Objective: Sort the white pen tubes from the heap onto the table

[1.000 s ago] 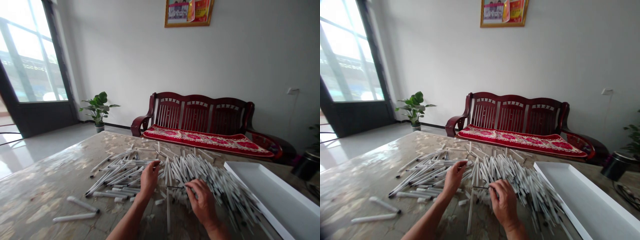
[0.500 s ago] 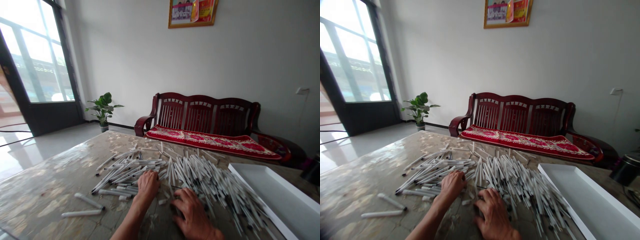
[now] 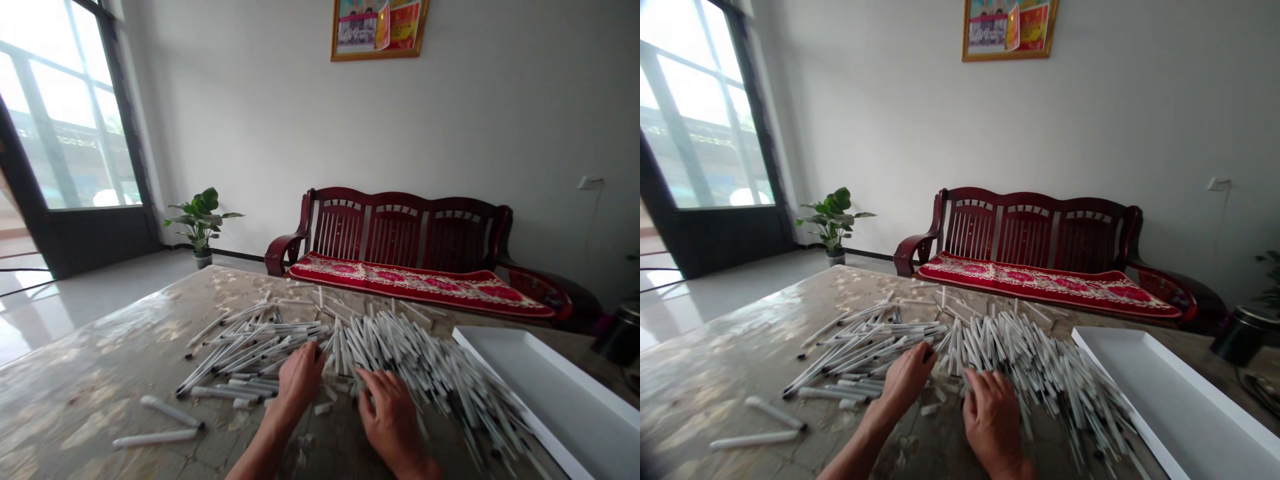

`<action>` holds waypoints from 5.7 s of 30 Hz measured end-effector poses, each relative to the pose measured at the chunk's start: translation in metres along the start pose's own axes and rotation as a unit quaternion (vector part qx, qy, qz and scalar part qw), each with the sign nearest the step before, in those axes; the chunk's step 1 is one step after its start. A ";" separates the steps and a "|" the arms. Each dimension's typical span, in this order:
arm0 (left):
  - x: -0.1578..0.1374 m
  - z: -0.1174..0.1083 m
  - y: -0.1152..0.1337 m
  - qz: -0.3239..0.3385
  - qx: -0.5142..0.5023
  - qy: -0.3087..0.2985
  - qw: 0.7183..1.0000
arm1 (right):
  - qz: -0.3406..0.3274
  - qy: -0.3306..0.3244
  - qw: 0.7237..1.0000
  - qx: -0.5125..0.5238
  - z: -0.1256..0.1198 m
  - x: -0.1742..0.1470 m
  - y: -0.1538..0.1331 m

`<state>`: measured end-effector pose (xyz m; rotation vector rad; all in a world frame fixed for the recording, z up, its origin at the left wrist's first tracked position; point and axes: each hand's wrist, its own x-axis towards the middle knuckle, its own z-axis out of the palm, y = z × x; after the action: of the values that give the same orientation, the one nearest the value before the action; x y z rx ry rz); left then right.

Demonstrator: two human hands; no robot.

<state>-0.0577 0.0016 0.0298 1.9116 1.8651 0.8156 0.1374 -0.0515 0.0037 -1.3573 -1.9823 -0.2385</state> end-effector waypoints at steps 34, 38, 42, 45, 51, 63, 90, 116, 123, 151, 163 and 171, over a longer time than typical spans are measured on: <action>-0.011 0.060 0.045 -0.092 -0.675 -0.056 0.730 | 0.166 0.040 0.958 0.228 0.000 0.000 0.032; -0.008 0.065 0.044 -0.092 -0.674 -0.060 0.731 | 0.200 0.011 0.957 0.209 0.006 -0.001 0.036; -0.005 0.066 0.042 -0.081 -0.682 -0.056 0.725 | 0.172 0.050 0.958 0.223 0.008 0.000 0.036; -0.002 0.068 0.039 -0.075 -0.691 -0.053 0.717 | 0.185 0.057 0.954 0.230 0.007 0.001 0.035; -0.001 0.073 0.035 -0.069 -0.697 -0.057 0.711 | 0.211 0.028 0.954 0.213 0.013 0.001 0.038; -0.004 0.071 0.038 -0.083 -0.687 -0.068 0.718 | 0.205 0.068 0.952 0.217 0.017 0.000 0.046; -0.004 0.069 0.040 -0.121 -0.661 -0.021 0.740 | 0.186 0.071 0.967 0.161 0.016 -0.007 0.059; 0.002 0.058 0.038 -0.069 -0.648 0.013 0.758 | 0.144 0.062 0.975 0.156 -0.003 -0.001 0.060; 0.026 0.035 0.010 -0.094 -0.584 0.183 0.785 | 0.141 0.161 0.975 0.054 -0.014 -0.003 0.097; 0.014 -0.001 -0.012 -0.012 0.195 0.029 0.980 | -0.032 0.009 0.999 0.010 -0.012 0.003 0.039; -0.002 0.015 0.016 0.288 0.002 0.105 0.952 | 0.118 0.067 0.979 0.153 -0.009 -0.002 0.034; -0.015 0.037 0.028 0.409 -0.010 0.038 0.912 | 0.151 -0.053 0.963 0.219 -0.014 0.004 0.019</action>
<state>-0.0129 -0.0102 0.0161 2.6982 1.0143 1.1313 0.1592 -0.0475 0.0116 -1.3686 -1.7413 0.4000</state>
